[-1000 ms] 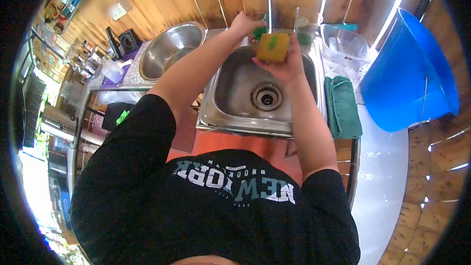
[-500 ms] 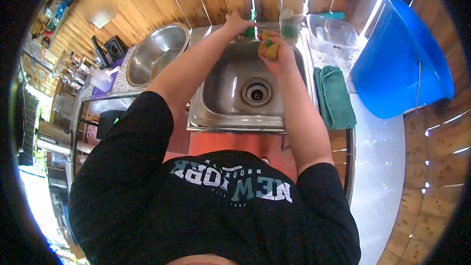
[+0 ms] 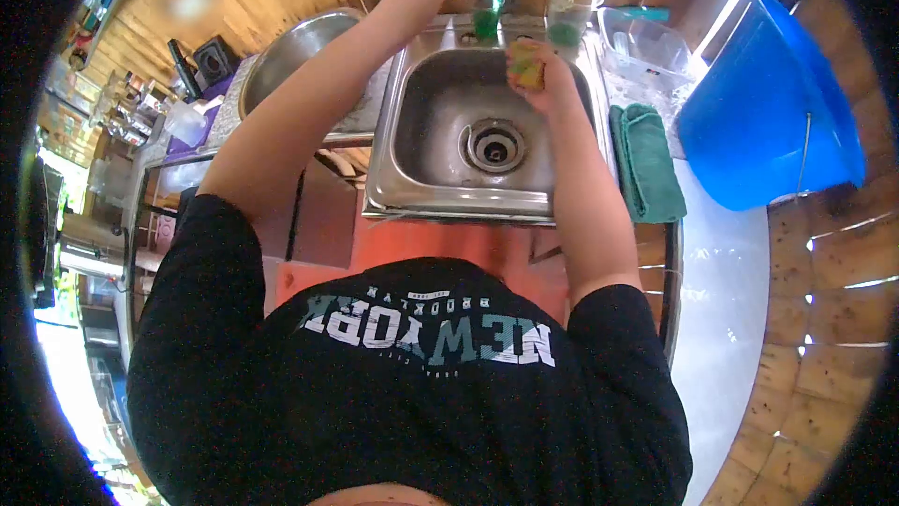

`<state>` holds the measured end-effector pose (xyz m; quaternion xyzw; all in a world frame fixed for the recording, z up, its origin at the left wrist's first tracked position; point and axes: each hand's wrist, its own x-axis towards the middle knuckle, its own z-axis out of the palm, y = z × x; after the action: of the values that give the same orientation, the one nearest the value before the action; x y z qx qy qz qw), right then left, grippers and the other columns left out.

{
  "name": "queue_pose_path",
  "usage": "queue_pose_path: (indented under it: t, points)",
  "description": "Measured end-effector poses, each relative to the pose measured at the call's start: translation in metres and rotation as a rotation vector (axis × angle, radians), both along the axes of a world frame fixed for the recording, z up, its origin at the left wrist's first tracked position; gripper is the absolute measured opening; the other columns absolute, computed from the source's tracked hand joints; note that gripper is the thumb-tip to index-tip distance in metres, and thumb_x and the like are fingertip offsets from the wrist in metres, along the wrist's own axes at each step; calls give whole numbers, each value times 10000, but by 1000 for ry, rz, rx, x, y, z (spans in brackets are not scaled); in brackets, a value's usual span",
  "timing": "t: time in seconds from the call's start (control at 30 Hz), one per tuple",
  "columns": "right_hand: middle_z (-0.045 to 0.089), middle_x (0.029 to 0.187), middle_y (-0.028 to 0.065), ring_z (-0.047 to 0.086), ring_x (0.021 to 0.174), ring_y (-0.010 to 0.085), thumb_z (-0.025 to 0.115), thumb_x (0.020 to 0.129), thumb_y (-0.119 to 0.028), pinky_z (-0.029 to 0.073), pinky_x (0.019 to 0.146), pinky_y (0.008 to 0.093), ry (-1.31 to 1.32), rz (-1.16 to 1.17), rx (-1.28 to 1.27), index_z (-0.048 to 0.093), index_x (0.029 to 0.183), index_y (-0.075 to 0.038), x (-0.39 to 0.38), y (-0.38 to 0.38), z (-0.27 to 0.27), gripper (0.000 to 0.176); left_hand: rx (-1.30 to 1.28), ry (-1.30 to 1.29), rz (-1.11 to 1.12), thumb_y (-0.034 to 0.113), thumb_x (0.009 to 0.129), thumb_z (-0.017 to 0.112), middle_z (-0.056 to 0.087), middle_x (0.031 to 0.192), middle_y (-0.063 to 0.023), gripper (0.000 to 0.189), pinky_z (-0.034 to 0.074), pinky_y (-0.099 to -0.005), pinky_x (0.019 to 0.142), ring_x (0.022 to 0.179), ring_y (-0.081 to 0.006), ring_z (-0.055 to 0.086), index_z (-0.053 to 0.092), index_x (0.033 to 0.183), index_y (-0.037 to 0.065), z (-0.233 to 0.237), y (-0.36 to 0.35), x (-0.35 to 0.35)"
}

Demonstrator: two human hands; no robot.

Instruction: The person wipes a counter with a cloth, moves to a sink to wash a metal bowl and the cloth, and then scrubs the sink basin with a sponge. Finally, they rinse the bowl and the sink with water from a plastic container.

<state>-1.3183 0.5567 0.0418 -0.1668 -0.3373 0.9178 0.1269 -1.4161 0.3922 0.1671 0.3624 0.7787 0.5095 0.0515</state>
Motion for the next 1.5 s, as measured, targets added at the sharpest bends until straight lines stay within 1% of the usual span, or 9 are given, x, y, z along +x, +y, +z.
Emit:
queue_pose_path:
  t: [0.33,0.57,0.97,1.07,1.1,1.2,1.23,1.43,1.5]
  points:
    - [514,785,107,448,576,190,422,786,18,336,427,301,44,34,101,461,794,-116,-11,24,-39,140,-24,-37,-178,197,811,586,614,954,-43,257,418,-261,805,888,-123,534,626,1013,43,21,-19,19]
    - [507,715,23,461,566,128,553,858,-190,354,435,247,-43,-61,359,483,830,-140,-8,3,-25,90,76,-34,-216,175,782,612,613,928,-84,242,447,-280,776,891,-164,568,641,981,40,9,-26,35]
    - [559,924,97,565,770,206,616,823,-227,489,644,326,145,153,24,519,1092,-92,4,-1,-15,316,-100,157,28,154,800,616,483,1121,-101,165,382,-331,929,1111,-236,454,609,952,90,-111,-112,87]
    - [547,992,103,563,802,212,631,817,-207,493,666,331,87,60,302,500,1156,-113,-18,10,-40,375,27,146,117,149,787,618,490,1090,-123,140,362,-384,934,1088,-307,448,610,912,87,-133,-123,91]
    - [554,920,79,557,772,198,634,819,-196,478,630,299,9,-70,277,523,1129,-92,-17,3,-33,345,28,123,143,141,785,622,484,1111,-133,141,356,-395,941,1096,-315,447,607,919,97,-138,-124,93]
    - [491,802,21,477,684,144,497,879,-126,455,636,268,49,212,54,499,1119,-69,-25,41,-52,247,20,232,169,122,781,620,492,1115,-126,132,359,-394,939,1095,-307,451,608,909,91,-138,-127,100]
    - [431,737,11,421,648,141,483,897,-202,442,629,286,321,496,-239,497,1043,-47,-22,50,-52,214,32,232,154,118,780,621,496,1113,-123,128,360,-393,935,1092,-305,453,610,904,90,-139,-127,100]
    - [554,896,91,512,815,243,463,895,-329,451,755,390,84,16,-52,522,1028,-35,4,-14,10,328,120,173,130,103,779,613,515,1086,-110,103,366,-391,923,1069,-293,463,619,880,86,-144,-123,96]
    - [571,1011,122,534,915,259,480,889,-323,449,808,409,230,337,-135,534,1070,-41,-8,21,-25,339,119,168,131,101,780,610,517,1079,-110,95,365,-390,922,1061,-292,466,621,873,87,-145,-122,95]
